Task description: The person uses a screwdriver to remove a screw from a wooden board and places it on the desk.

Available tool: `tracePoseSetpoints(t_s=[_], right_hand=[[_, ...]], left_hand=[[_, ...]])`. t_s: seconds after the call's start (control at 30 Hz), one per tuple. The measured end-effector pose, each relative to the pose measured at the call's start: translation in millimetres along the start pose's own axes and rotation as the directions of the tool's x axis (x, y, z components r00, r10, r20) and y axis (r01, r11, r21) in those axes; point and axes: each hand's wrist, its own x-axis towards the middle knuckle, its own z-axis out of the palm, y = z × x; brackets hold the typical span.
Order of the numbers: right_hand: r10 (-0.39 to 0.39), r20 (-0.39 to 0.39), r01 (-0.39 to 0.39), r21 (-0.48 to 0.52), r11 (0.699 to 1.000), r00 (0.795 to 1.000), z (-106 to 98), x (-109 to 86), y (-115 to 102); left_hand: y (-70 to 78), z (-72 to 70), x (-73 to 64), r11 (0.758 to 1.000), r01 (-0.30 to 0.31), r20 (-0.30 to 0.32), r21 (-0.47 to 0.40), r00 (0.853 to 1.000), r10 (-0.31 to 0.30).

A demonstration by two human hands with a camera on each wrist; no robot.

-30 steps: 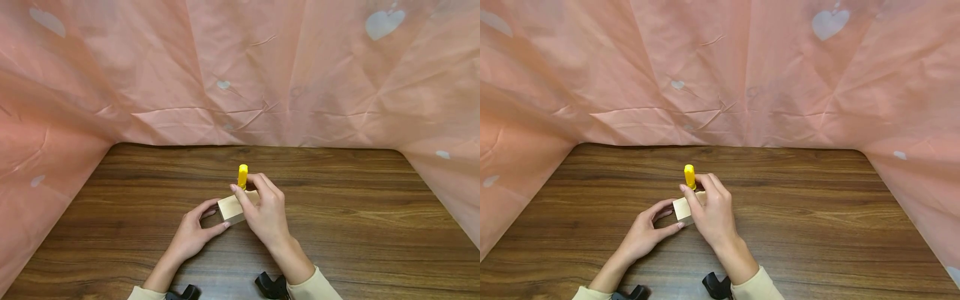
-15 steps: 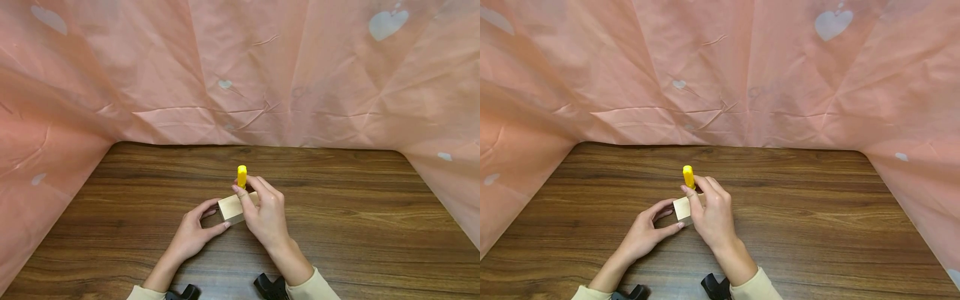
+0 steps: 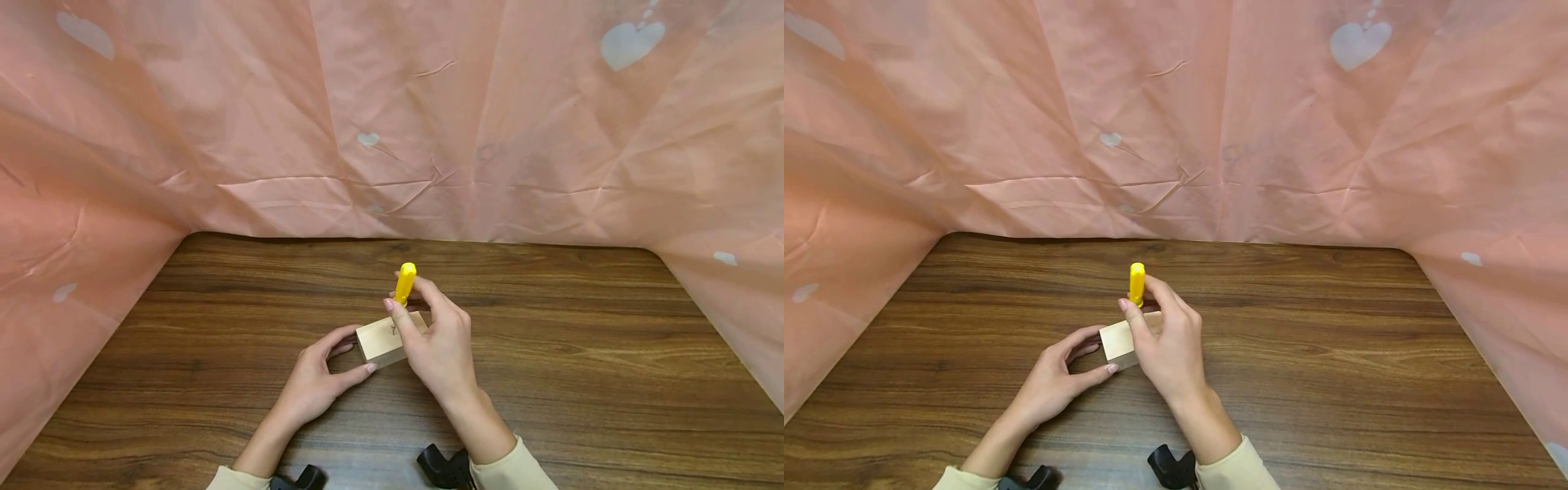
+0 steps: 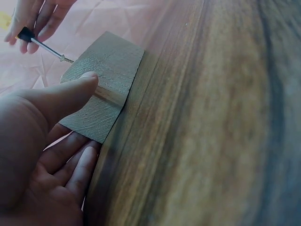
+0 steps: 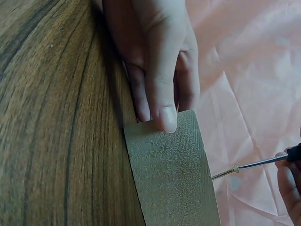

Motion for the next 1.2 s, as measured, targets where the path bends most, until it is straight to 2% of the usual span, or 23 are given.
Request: tracePoseSetpoints(t_s=[0.13,0.53,0.77,0.93,1.2], right_hand=[[0.021,-0.003,-0.02,0.028,0.999,1.0,-0.8,-0.1,-1.5],[-0.043,0.024,0.042,0.042,0.998,0.999,0.3,-0.2,-1.9],[-0.009,0.042,0.007,0.054,0.999,0.999,-0.3,-0.1,-2.0],[0.014,0.019,-0.014,0.05,0.999,1.0,-1.2,1.1,-1.3],[-0.035,-0.036,0.035,0.024,0.999,0.999,-3.4,3.7,-0.7]], left_hand=[[0.3,-0.3,-0.1,1.0,0.002,-0.002,0.001,1.0,-0.002],[1.4,0.0,1.1,1.0,0.005,-0.006,0.008,1.0,-0.005],[-0.2,0.1,0.8,1.0,0.008,-0.005,0.007,1.0,-0.008],[-0.7,-0.3,-0.4,1.0,0.019,-0.002,0.005,1.0,-0.019],[0.0,-0.1,0.6,1.0,0.018,0.003,0.0,1.0,-0.018]])
